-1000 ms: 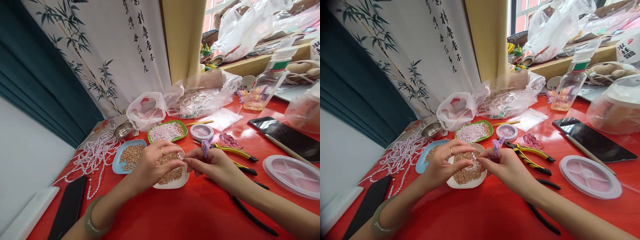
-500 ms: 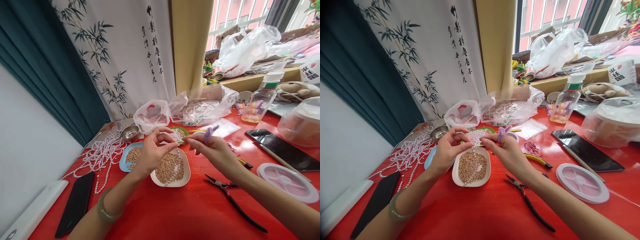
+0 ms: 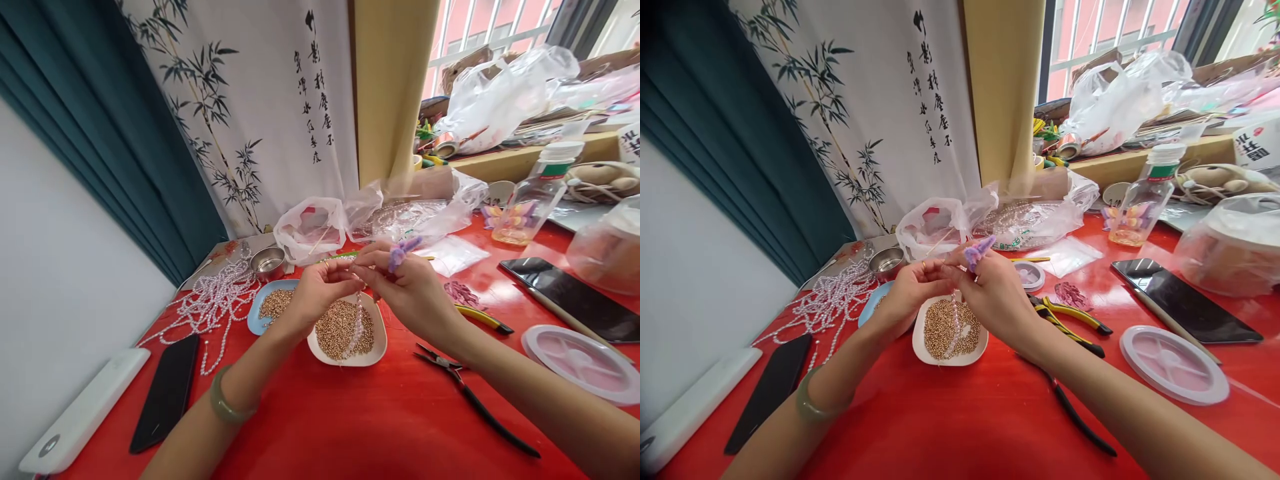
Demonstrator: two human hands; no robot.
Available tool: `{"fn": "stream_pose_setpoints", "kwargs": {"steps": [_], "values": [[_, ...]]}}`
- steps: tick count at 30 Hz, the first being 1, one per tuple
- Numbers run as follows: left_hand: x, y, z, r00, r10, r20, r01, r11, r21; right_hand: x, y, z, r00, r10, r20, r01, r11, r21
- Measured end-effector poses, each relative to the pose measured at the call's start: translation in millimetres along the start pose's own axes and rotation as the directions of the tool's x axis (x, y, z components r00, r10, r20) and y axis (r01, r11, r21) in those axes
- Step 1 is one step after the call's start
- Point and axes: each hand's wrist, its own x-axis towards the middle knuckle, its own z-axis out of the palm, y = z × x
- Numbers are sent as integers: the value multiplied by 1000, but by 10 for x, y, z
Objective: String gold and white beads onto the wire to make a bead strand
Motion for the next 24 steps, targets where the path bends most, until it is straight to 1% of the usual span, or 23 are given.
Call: {"fn": "stream_pose_setpoints", "kwargs": {"steps": [2, 4, 6, 8, 10, 12, 13, 14, 15, 16, 17, 18, 20, 22, 24], "values": [[-1, -4, -3, 999, 2, 47, -3, 1000, 17, 2, -17, -2, 995, 71, 76, -85, 976, 199], [-13, 2, 5, 997, 10, 72, -12, 999, 36, 17, -30, -6, 981, 122, 148, -168, 919, 356], [-29, 13, 26, 995, 1, 101, -5, 999, 34, 39, -23, -9, 978, 145, 150, -199, 870, 452], [-43, 23, 53, 988, -10, 155, 10, 1000, 0, 61, 16, -10, 971, 195, 136, -238, 809, 537], [-51, 35, 76, 984, -17, 175, 27, 998, -55, 68, 88, -4, 957, 257, 134, -281, 713, 642], [-48, 53, 87, 990, -34, 138, 50, 992, -117, 45, 180, 11, 935, 316, 160, -326, 588, 740], [-41, 65, 86, 993, -44, 108, 61, 986, -156, 17, 227, 23, 920, 341, 194, -357, 522, 774], [-30, 79, 82, 996, -51, 75, 65, 978, -198, -23, 270, 38, 892, 356, 279, -423, 439, 793], [-14, 93, 76, 998, -53, 40, 61, 969, -241, -74, 308, 54, 840, 367, 401, -525, 357, 773], [7, 107, 68, 999, -50, 4, 49, 959, -280, -133, 337, 70, 779, 382, 498, -612, 292, 735], [32, 118, 58, 998, -43, -34, 30, 950, -311, -196, 356, 84, 724, 380, 575, -678, 236, 697], [60, 126, 48, 997, -33, -72, 8, 943, -332, -257, 366, 96, 688, 357, 632, -716, 192, 671], [121, 132, 26, 991, -11, -133, -38, 935, -354, -358, 357, 103, 667, 269, 694, -740, 136, 658], [177, 127, -3, 983, 18, -181, -84, 926, -368, -411, 323, 91, 667, 236, 707, -741, 112, 662], [216, 120, -42, 975, 48, -216, -128, 919, -372, -424, 283, 66, 673, 233, 702, -734, 94, 672]]}}
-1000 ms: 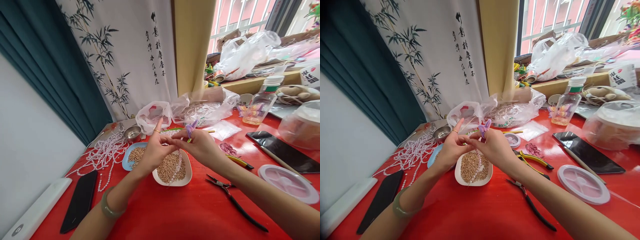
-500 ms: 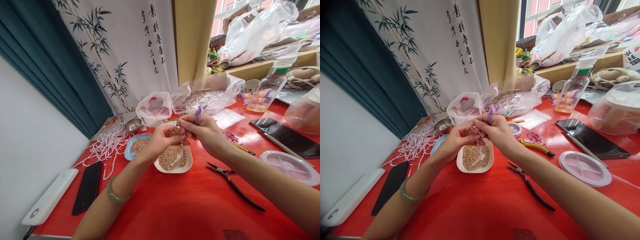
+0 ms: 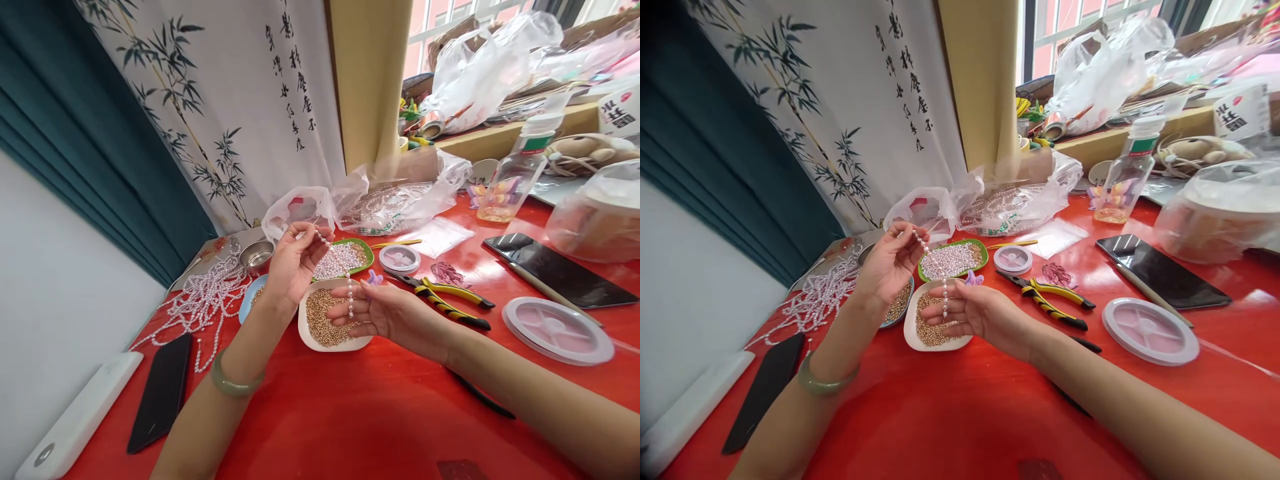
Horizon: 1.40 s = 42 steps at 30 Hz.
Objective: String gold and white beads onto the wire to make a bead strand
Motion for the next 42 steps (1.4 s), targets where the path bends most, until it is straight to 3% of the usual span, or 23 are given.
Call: {"fn": "stream_pose_setpoints", "kwargs": {"steps": [10, 17, 24, 30, 42], "values": [[1, 102, -104, 997, 75, -10, -75, 997, 3, -48, -28, 87, 995, -39, -96, 37, 999, -20], [-82, 234, -58, 997, 70, -22, -71, 997, -23, -58, -21, 124, 972, -163, -168, 96, 932, -350], [-141, 307, -56, 998, 43, 47, -48, 993, 112, -13, -38, 23, 939, -252, -234, 23, 724, -689], [-122, 351, -115, 992, 120, 45, -124, 987, 104, -56, -98, 37, 978, -154, -139, 58, 848, -527], [-95, 364, -162, 994, 111, -1, -111, 991, 74, -93, -136, 97, 977, -107, -185, 51, 958, -283]]}}
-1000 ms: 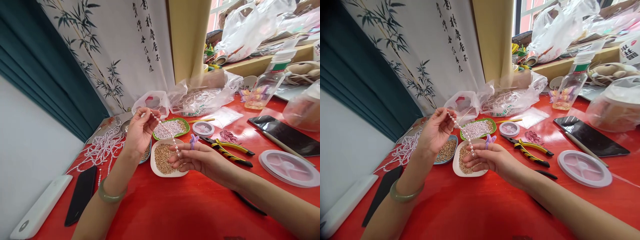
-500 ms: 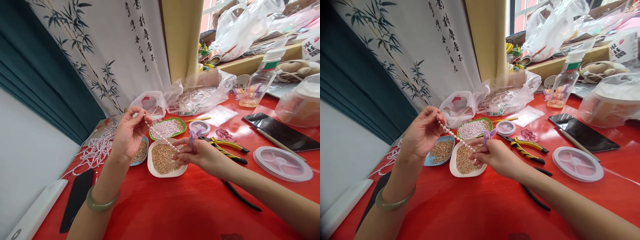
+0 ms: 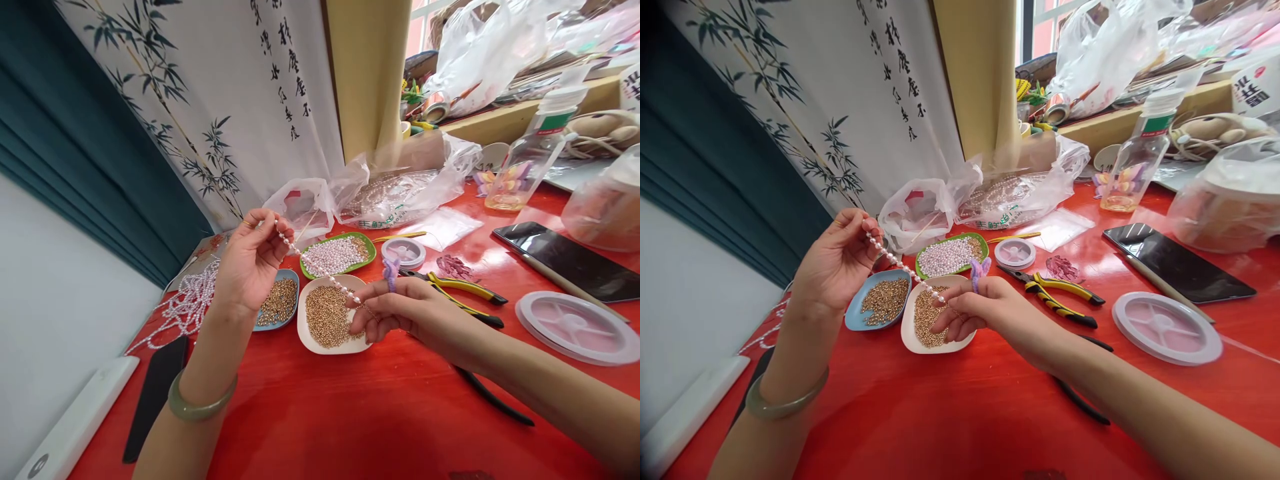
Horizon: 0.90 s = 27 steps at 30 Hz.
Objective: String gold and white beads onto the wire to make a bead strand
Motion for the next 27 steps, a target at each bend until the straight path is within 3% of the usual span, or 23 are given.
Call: {"fn": "stream_pose_setpoints", "kwargs": {"steps": [5, 14, 27], "values": [[-8, -9, 9, 1000, -5, -6, 5, 1000, 23, 5, 26, -16, 999, -21, 43, 18, 997, 82], [22, -73, -6, 999, -43, -20, 43, 999, 3, 15, 47, -8, 999, -4, 39, 2, 999, 51], [-37, -70, 110, 972, -222, -80, 209, 967, -145, 32, 107, -66, 981, 123, 153, -152, 970, 190]]}}
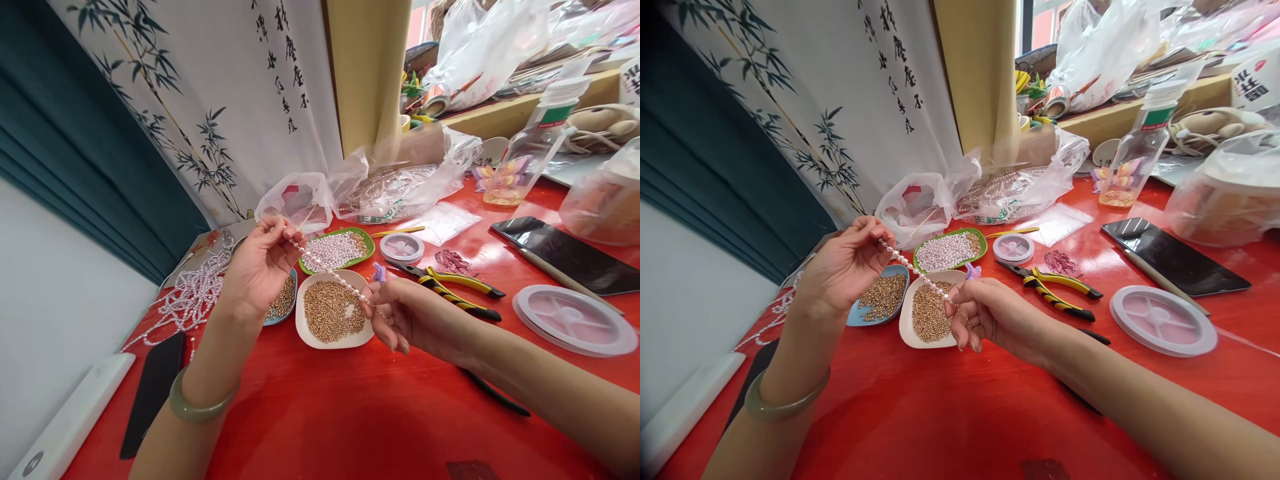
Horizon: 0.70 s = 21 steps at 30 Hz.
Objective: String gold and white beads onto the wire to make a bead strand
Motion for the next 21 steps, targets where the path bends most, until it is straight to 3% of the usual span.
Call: {"fn": "stream_pose_setpoints", "kwargs": {"steps": [10, 21], "values": [[-77, -18, 63, 994, -87, 66, 103, 948, -300, 17, 22, 20, 998, 58, 13, -59, 995, 75], [-26, 10, 15, 997, -54, 62, 68, 965, -253, 55, 85, 3, 996, 89, 15, -90, 993, 71]]}}
